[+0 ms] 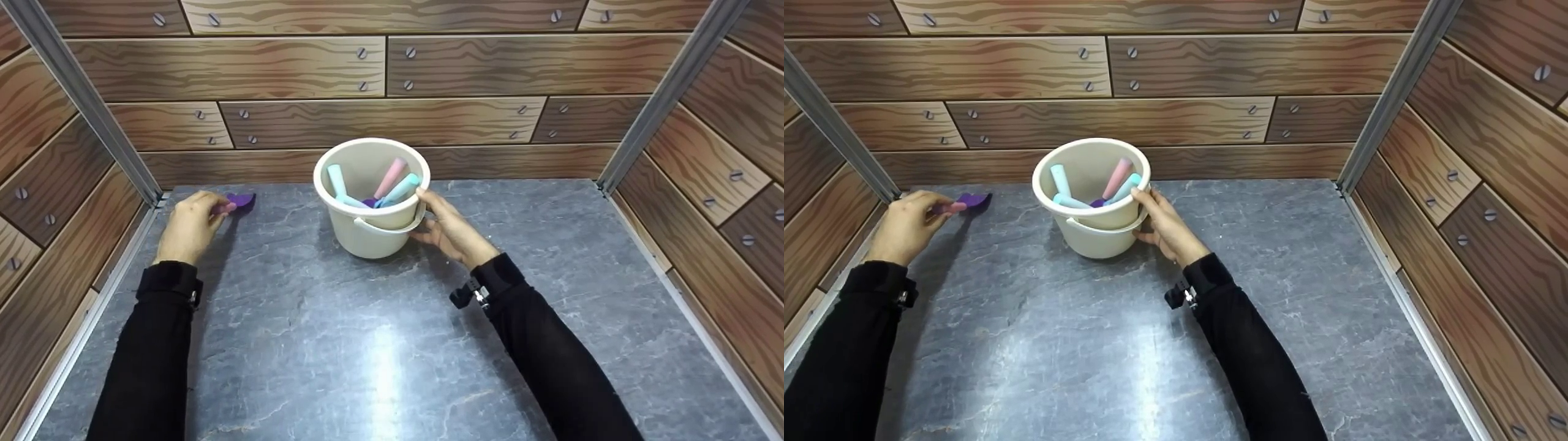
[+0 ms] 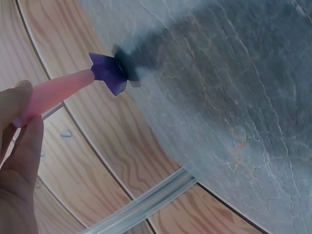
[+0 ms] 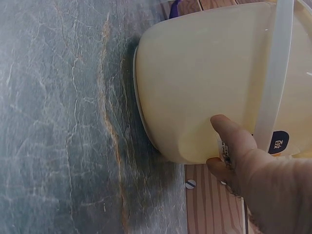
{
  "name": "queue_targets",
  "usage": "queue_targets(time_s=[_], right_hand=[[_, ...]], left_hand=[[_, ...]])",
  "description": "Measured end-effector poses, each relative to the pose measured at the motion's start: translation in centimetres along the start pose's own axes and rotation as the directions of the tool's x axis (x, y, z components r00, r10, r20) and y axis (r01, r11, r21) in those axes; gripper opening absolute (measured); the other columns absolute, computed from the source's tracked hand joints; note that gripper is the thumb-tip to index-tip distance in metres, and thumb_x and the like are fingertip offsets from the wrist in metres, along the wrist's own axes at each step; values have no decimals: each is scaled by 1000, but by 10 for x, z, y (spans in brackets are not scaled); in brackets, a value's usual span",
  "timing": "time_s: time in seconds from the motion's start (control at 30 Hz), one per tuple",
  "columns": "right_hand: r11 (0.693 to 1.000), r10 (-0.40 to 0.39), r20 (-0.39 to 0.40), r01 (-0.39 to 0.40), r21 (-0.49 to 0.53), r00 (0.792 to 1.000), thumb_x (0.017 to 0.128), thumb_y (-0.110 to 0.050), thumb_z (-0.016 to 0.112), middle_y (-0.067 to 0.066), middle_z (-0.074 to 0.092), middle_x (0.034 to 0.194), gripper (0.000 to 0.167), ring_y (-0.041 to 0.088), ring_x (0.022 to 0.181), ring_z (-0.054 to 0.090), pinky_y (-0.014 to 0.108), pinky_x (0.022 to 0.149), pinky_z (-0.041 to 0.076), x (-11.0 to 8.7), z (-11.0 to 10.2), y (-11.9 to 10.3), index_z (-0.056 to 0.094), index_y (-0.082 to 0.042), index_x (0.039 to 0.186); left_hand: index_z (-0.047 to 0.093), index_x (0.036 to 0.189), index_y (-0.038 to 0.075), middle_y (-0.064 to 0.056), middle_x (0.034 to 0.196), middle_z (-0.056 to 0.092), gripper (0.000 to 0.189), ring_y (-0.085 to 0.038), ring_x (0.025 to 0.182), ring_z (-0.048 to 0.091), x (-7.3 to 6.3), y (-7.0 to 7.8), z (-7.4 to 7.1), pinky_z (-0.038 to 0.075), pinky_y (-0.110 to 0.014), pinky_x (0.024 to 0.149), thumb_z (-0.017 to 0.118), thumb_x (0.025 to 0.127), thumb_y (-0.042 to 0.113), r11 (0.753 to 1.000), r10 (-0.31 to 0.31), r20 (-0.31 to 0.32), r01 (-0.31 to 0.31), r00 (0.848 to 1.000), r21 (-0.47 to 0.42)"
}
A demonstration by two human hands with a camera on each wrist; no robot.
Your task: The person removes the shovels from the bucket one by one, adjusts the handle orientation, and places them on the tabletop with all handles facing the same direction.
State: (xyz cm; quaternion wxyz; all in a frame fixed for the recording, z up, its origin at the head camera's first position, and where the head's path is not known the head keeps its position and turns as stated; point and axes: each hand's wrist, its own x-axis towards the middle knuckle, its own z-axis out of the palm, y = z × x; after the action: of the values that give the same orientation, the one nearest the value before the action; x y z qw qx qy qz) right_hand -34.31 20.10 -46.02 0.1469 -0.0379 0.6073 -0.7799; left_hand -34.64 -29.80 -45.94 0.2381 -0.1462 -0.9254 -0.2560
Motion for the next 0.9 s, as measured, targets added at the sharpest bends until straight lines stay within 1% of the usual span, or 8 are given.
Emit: queue_targets(time_s=[0.13,0.27,0.37,0.47,0.57,0.63,0.73,0.9], right_hand=[[1000,0,-4,0,3,1000,118,-42,52,21,22,194,79,54,174,38,71,140,40,0,0,-1,25,-9,186],[1000,-1,-6,1,9,1000,119,-41,52,20,22,194,80,53,175,37,71,141,39,0,0,-1,24,-9,186],[1000,2,-6,-2,13,1000,118,-42,52,20,21,194,80,52,175,37,71,141,39,1,1,-1,24,-9,186],[1000,5,-5,-5,14,1000,118,-42,53,20,21,194,80,52,175,37,70,141,39,2,1,-1,25,-9,185],[1000,5,-9,-5,18,1000,118,-41,52,21,21,194,79,52,175,35,71,141,39,2,1,0,25,-8,185],[1000,4,-13,-4,19,1000,119,-40,51,21,20,194,79,53,176,33,72,141,38,3,1,0,25,-8,185],[1000,3,-15,-3,22,1000,119,-39,50,20,19,195,77,54,176,31,73,142,36,2,0,0,24,-7,185],[1000,5,-15,-4,21,1000,119,-39,51,19,19,196,78,54,177,31,73,142,36,1,1,0,24,-8,185]], left_hand=[[81,121,-13,-35,122,81,16,-57,114,80,-1,-4,2,65,-70,103,80,106,-6,999,-31,59,29,998,30],[81,123,-14,-37,122,81,19,-57,114,81,-2,-7,4,66,-70,102,78,110,0,998,-49,119,43,992,53],[82,123,-13,-37,119,82,20,-57,113,81,-3,-9,6,65,-71,102,78,111,2,996,-59,146,49,988,69],[82,123,-13,-37,120,81,19,-60,117,79,-5,-11,8,63,-72,106,79,108,-2,994,-81,181,67,980,86],[81,126,-12,-39,125,80,24,-62,123,76,-6,-12,11,60,-74,112,80,103,-6,991,-111,224,91,968,100],[81,126,-12,-39,126,79,26,-62,125,75,-5,-12,13,59,-75,114,82,101,-8,990,-122,247,99,961,104],[81,121,-10,-36,120,79,20,-60,121,76,-5,-12,16,59,-75,111,82,101,-7,988,-129,267,102,955,112],[81,114,-9,-31,111,77,14,-59,112,77,-4,-12,18,61,-75,103,84,101,-5,986,-135,270,102,953,132]])
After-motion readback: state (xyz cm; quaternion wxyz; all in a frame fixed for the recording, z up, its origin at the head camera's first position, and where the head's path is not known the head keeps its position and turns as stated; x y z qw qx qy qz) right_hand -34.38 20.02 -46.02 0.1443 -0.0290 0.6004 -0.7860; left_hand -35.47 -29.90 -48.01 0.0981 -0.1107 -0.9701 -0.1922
